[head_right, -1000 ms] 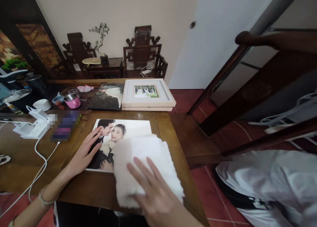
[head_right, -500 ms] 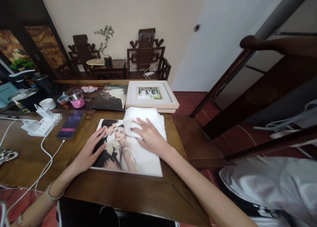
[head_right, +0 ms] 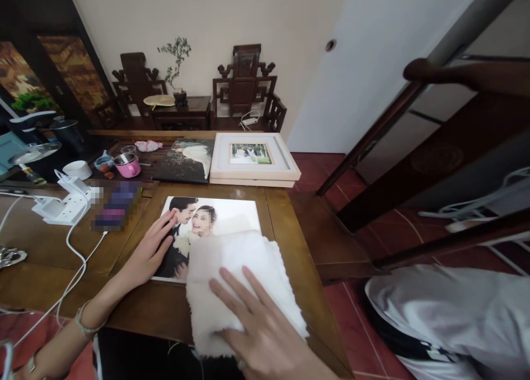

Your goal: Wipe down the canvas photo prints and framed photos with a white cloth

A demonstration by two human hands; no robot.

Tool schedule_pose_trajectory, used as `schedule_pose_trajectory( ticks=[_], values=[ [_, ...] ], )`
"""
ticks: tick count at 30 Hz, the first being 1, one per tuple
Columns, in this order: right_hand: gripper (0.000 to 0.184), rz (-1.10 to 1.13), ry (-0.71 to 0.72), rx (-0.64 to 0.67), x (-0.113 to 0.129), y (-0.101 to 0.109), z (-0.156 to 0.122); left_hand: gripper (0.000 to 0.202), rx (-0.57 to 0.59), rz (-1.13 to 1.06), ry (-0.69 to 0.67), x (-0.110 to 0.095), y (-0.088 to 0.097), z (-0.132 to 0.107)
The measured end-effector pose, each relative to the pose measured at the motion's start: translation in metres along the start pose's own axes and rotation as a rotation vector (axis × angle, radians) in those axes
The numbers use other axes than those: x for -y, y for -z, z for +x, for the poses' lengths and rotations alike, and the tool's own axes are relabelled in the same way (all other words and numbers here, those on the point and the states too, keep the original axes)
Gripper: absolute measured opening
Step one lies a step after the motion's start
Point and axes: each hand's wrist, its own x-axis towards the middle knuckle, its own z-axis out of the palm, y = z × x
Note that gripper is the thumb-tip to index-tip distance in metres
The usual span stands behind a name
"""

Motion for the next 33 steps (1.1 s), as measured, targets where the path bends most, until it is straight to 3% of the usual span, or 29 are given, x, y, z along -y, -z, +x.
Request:
schedule_pose_trajectory(
  ticks=[4,9,13,17,23,26,29,33],
  values=[
    [0.047,0.013,-0.072,0.023,-0.040,-0.004,0.021,0.047,0.015,-0.003,-0.011,0.001,0.001,0.000],
    [0.043,-0.083,-0.149,0.003,-0.111,-0.013,0.060,0.047,0.019,-0.007,-0.017,0.003,0.001,0.000],
    [0.045,-0.128,-0.227,-0.006,-0.137,-0.014,0.077,0.047,0.011,-0.023,-0.018,0.005,0.000,0.000],
    [0.045,-0.134,-0.217,-0.002,-0.113,-0.016,0.071,0.047,0.002,-0.028,-0.015,0.005,-0.001,0.000],
    [0.034,-0.021,-0.070,-0.022,-0.024,-0.017,0.033,0.046,-0.003,-0.028,0.002,0.002,-0.001,0.000],
    [0.025,0.013,0.002,-0.065,0.003,-0.018,0.020,0.047,0.001,-0.021,0.001,0.001,0.000,0.000],
    [0.026,0.039,0.017,-0.038,-0.002,-0.019,0.022,0.048,0.012,-0.008,-0.007,0.002,0.001,0.001],
    [0.040,0.006,-0.075,0.074,-0.046,-0.018,0.051,0.047,0.010,-0.008,-0.023,0.004,0.000,0.001]
  ],
)
